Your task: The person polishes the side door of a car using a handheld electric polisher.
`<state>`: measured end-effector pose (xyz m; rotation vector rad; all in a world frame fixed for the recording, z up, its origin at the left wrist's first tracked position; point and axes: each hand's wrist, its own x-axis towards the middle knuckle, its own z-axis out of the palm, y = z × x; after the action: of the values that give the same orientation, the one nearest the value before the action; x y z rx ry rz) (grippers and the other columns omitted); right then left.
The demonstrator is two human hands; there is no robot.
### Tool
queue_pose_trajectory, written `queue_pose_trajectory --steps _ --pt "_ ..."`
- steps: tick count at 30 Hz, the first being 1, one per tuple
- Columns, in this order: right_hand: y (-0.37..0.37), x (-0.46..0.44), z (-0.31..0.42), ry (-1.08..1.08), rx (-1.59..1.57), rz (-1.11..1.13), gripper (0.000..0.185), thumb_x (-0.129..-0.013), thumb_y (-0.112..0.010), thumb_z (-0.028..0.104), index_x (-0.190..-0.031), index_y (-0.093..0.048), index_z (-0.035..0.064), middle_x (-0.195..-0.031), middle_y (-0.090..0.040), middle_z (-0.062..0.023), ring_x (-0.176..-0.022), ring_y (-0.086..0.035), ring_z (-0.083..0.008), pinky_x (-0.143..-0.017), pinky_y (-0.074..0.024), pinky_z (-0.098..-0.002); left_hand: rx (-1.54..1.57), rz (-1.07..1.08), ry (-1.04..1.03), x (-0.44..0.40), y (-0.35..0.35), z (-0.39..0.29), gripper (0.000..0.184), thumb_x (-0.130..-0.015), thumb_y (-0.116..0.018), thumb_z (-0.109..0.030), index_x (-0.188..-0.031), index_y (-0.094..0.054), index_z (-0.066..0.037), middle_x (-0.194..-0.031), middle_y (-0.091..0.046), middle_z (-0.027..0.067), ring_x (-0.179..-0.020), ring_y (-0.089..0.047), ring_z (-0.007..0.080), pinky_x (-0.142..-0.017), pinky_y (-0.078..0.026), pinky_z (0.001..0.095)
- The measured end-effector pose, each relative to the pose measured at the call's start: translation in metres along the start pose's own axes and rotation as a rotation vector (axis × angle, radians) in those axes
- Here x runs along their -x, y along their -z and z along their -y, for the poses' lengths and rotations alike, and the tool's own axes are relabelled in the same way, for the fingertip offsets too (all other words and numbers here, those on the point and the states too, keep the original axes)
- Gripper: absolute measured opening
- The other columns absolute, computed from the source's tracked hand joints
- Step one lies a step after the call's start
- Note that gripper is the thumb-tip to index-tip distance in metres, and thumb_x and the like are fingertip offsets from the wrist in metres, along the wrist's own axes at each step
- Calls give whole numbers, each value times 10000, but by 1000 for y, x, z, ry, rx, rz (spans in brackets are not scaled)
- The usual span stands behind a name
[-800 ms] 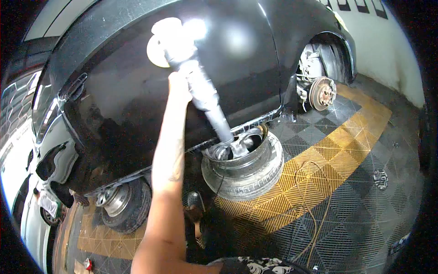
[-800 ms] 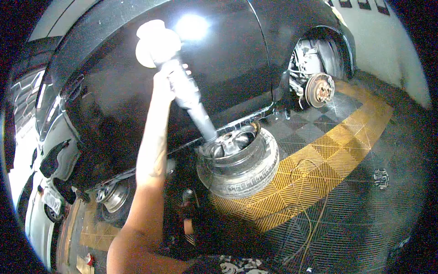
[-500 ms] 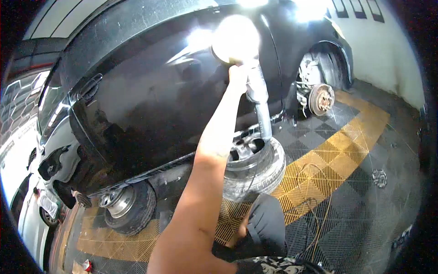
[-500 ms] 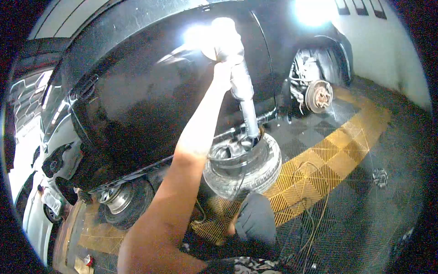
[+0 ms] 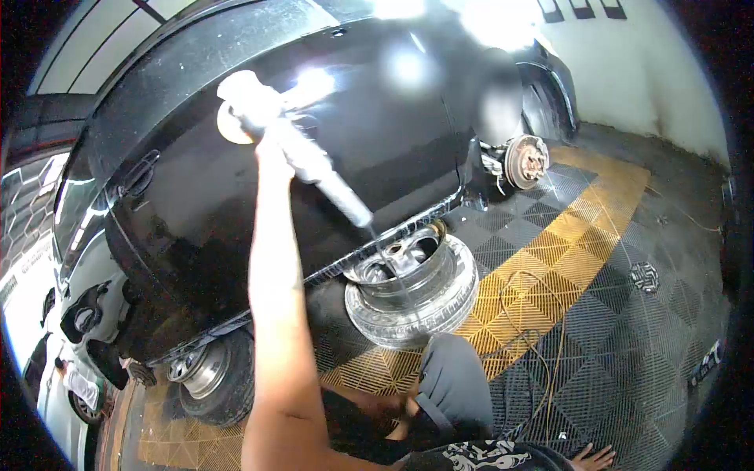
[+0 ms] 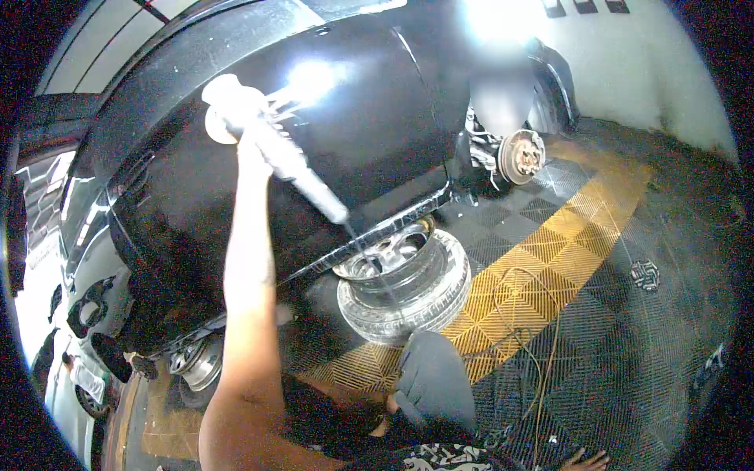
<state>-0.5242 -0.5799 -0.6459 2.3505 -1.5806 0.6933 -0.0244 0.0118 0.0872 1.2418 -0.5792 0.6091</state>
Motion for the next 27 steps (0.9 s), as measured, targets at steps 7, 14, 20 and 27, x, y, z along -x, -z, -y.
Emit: queue_pose_trajectory --steps 7,14,20,27 --pt "19 -8 2 -57 411 300 779 -997 -366 693 -1587 -361 184 -1637 -329 -143 -1528 -249 -365 -1192 -138 -668 72 58 -34 25 64 -72 667 -892 -616 -375 -1345 -473 93 -1139 -653 254 -997 -684 385 -930 -568 491" --pt "134 -151 258 197 -1160 -98 476 -1031 -574 178 -1452 -490 -27 -1495 -506 -209 -1393 -468 -328 -1176 -334 -417 33 -146 -97 62 82 -63 594 -884 -643 -328 -1331 -534 47 -1171 -657 244 -1023 -676 395 -925 -559 511" --pt "506 -111 535 1318 -1724 430 622 -866 -745 262 -1409 -548 30 -1384 -602 -184 -1231 -605 -319 -1067 -472 -435 161 -20 -6 89 117 -51 618 -884 -664 -310 -1373 -511 36 -1213 -634 235 -1029 -659 401 -936 -547 508" --pt "583 31 631 1651 -2367 926 845 -992 -636 229 -1618 -112 9 -1410 -517 -344 -1253 -597 -421 -1058 -452 -435 138 94 15 119 130 -43 620 -913 -635 -340 -1397 -491 20 -1219 -631 228 -1020 -665 377 -901 -553 494"
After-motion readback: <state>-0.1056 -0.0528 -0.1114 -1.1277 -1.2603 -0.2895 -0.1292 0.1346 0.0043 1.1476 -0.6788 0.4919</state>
